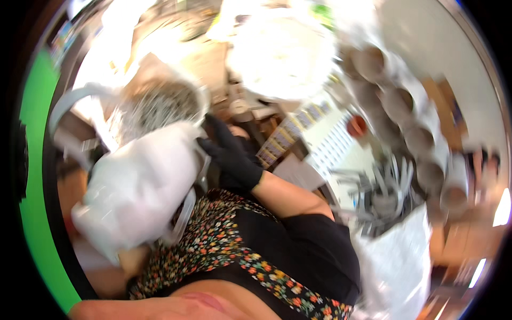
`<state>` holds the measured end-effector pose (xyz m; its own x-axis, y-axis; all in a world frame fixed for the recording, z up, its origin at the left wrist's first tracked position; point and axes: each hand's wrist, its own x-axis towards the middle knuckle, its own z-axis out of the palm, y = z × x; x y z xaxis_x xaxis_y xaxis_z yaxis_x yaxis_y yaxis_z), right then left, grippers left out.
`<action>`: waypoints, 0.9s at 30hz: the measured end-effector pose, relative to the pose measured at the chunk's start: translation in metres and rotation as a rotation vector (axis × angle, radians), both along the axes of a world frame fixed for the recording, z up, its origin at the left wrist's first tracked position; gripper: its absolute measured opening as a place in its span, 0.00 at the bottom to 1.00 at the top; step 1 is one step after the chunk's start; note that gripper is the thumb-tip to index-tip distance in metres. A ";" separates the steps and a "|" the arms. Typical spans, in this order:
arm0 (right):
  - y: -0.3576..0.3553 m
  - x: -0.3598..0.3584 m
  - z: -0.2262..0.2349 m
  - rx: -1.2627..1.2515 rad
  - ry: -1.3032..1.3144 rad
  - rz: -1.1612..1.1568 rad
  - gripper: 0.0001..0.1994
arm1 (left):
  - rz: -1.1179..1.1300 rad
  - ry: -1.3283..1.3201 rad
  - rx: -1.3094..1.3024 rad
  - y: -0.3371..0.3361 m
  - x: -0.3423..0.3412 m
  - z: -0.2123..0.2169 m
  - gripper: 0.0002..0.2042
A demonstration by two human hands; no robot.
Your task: The person applies adhesive labels to white plastic jugs in a repetitive assembly line process. They pick up a jug, tear a label from a roll, and smooth it onto the container's surface before placing it aside. The task involves handling multiple jugs and a continuous roll of labels.
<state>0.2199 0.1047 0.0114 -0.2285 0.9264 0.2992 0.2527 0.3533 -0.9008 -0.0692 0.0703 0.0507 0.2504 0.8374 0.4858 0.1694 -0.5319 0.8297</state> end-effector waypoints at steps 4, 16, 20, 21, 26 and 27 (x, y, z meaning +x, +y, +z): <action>-0.022 0.031 0.005 -0.589 0.173 0.264 0.18 | -0.250 -0.842 -0.729 0.011 0.025 -0.047 0.18; -0.024 0.272 0.118 0.151 1.189 -0.342 0.23 | -0.221 -0.676 -0.872 0.023 0.073 -0.100 0.25; -0.006 0.388 0.205 0.607 0.845 -0.742 0.23 | -0.177 -0.578 -0.894 0.033 0.087 -0.089 0.21; 0.002 0.419 0.219 0.722 0.777 -0.826 0.23 | -0.163 -0.583 -0.910 0.034 0.088 -0.087 0.20; -0.031 0.583 0.255 0.620 -0.415 -1.757 0.17 | -0.127 -0.455 -0.730 0.027 0.085 -0.086 0.18; -0.045 0.608 0.259 0.515 -0.557 -1.843 0.16 | -0.111 -0.446 -0.707 0.026 0.081 -0.090 0.18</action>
<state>0.8280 0.0598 0.2702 0.5824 -0.0231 0.8126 0.7152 -0.4606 -0.5257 0.0113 0.0961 -0.0389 0.2579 0.9636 -0.0708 -0.2758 0.1436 0.9504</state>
